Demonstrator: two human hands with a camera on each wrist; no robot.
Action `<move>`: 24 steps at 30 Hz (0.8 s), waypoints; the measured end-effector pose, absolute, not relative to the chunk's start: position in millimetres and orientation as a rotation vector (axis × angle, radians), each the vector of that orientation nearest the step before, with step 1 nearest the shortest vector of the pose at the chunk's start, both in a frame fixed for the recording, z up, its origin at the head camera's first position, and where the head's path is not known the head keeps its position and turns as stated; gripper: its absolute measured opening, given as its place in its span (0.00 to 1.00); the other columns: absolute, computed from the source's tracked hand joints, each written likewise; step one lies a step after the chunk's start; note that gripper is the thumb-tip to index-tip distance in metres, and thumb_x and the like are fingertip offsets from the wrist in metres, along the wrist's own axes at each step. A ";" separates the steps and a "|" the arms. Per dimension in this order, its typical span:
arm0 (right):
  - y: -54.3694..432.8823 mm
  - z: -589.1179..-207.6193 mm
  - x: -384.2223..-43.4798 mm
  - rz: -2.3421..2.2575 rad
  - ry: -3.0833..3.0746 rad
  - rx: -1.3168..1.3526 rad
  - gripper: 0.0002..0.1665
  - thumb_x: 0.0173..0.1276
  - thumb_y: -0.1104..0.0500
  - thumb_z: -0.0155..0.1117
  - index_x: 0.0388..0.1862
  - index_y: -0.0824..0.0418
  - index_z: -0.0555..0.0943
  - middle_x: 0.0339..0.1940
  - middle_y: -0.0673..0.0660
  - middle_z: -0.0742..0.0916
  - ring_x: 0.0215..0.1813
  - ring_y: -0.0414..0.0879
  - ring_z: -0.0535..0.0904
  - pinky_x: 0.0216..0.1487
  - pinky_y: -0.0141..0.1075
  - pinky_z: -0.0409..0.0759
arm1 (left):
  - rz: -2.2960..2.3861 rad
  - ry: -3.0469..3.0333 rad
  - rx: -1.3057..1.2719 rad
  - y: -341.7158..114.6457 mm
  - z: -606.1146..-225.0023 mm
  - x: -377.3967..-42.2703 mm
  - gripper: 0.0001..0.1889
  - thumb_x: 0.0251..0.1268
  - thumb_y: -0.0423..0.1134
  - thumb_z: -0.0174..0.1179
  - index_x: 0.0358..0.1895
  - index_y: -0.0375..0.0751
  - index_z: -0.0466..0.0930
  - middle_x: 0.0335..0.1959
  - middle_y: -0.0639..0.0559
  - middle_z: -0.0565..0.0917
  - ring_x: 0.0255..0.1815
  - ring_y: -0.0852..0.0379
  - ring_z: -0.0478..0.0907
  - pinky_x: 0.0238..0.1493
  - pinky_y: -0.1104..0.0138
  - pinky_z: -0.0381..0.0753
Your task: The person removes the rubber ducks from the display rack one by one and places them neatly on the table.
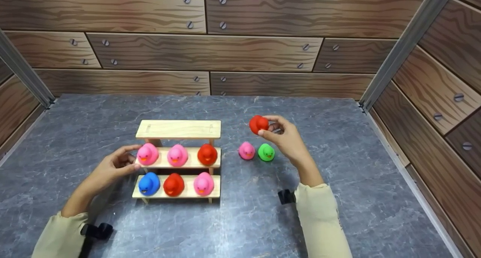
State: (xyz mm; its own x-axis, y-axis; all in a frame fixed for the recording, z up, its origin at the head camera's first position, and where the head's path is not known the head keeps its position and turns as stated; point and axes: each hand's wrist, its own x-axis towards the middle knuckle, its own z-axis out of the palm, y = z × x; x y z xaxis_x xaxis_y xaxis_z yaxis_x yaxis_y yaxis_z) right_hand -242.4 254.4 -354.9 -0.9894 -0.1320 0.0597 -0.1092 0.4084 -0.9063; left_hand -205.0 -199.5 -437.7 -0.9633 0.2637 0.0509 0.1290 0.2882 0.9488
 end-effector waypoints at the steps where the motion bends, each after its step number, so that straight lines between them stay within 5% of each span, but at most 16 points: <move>1: 255.6 -356.2 -243.0 -1.685 2.616 -0.224 0.27 0.65 0.58 0.67 0.61 0.62 0.73 0.33 0.43 0.79 0.28 0.36 0.70 0.30 0.27 0.69 | 1.772 2.425 0.373 -199.7 -437.7 -205.0 0.30 0.61 0.35 0.65 0.66 0.33 0.67 0.32 0.50 0.79 0.30 0.62 0.73 0.34 0.72 0.72; 13: 270.7 -371.1 -245.0 -1.699 2.635 -0.179 0.28 0.66 0.58 0.66 0.62 0.65 0.71 0.33 0.43 0.79 0.29 0.35 0.70 0.30 0.28 0.70 | 1.762 2.429 0.357 -200.9 -437.8 -204.3 0.31 0.60 0.36 0.66 0.66 0.35 0.67 0.32 0.49 0.79 0.31 0.60 0.73 0.34 0.72 0.72; 24: 280.2 -383.5 -244.3 -1.761 2.592 -0.145 0.20 0.66 0.58 0.66 0.56 0.54 0.76 0.33 0.43 0.78 0.30 0.35 0.70 0.30 0.27 0.69 | 1.779 2.422 0.376 -200.2 -439.0 -205.0 0.30 0.61 0.35 0.65 0.66 0.34 0.67 0.31 0.51 0.78 0.31 0.63 0.73 0.34 0.72 0.72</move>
State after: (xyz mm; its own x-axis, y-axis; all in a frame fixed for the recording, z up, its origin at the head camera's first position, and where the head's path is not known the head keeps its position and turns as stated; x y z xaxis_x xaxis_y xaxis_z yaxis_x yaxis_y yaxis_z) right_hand -244.3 280.2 -383.5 -0.9957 -0.0791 0.0483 -0.0741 0.3655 -0.9278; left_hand -205.0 -200.2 -439.0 -0.9629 0.2641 0.0554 0.1318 0.2811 0.9506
